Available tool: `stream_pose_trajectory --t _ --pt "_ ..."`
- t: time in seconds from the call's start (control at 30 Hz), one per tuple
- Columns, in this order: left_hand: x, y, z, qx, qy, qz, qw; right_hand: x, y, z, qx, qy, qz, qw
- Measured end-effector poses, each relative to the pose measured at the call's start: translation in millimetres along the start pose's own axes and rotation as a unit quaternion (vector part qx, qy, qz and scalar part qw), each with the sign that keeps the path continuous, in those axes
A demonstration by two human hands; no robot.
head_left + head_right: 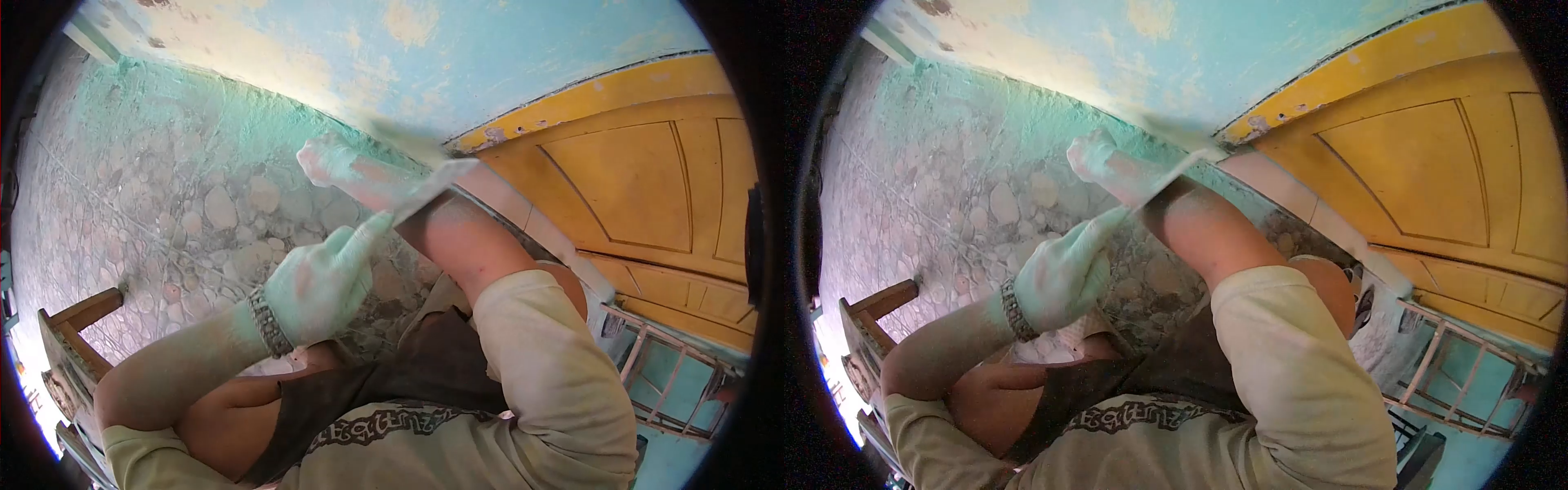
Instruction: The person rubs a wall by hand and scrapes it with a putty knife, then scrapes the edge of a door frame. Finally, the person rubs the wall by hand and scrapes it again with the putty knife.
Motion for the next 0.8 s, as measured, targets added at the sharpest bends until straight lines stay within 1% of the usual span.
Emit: stream_pose_trajectory --t 0.03,0.13,0.2,0.27,0.3,0.4,0.43,0.53,0.57,0.6,0.67,0.7,0.8 --pt "-3 1 2 0.032 -0.007 0.034 0.999 0 2 -3 -0.006 -0.008 0.004 1.0" --pt "-61 -7 9 0.038 -0.081 -0.029 0.996 0 5 -10 -0.003 -0.011 0.007 1.0" --pt "-93 -14 4 0.021 -0.076 -0.131 0.988 -2 2 -9 0.035 0.006 -0.005 0.999" --pt "-93 -8 -1 0.076 -0.062 -0.141 0.985 -3 1 -3 0.087 0.017 -0.022 0.996" --pt "-89 -6 -3 0.101 -0.054 -0.143 0.983 -4 -4 1 0.067 0.001 -0.007 0.998" --pt "-55 0 -1 0.154 -0.045 -0.01 0.987 -3 -9 0 -0.017 -0.043 0.001 0.999" --pt "-53 3 11 0.137 -0.013 0.025 0.99 -2 -4 -1 0.018 -0.08 -0.01 0.997" --pt "-82 3 30 0.065 -0.056 -0.013 0.996 5 5 -4 0.1 -0.195 -0.055 0.974" --pt "-93 -2 26 0.073 -0.04 -0.039 0.996 2 -1 -10 0.041 -0.204 -0.025 0.978" --pt "-106 -7 22 0.063 -0.04 -0.081 0.994 1 -14 -2 -0.023 -0.103 -0.036 0.994" --pt "-117 -13 12 0.042 -0.037 -0.168 0.984 4 -14 13 0.033 -0.035 -0.023 0.999" --pt "-111 -9 8 0.06 -0.007 -0.176 0.982 1 -14 12 0.032 -0.038 -0.02 0.999" --pt "-74 -3 6 0.092 0.015 -0.088 0.992 -2 -6 2 0.029 -0.039 -0.012 0.999"
Point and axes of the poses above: each hand's wrist, its own y-axis away from the middle knuckle, its own z-axis out of the palm, x = y × z, the point moved 1 cm from there along -y, towards the middle knuckle, and after that the axes turned 11 degrees about -y, right-handed, at the moved point
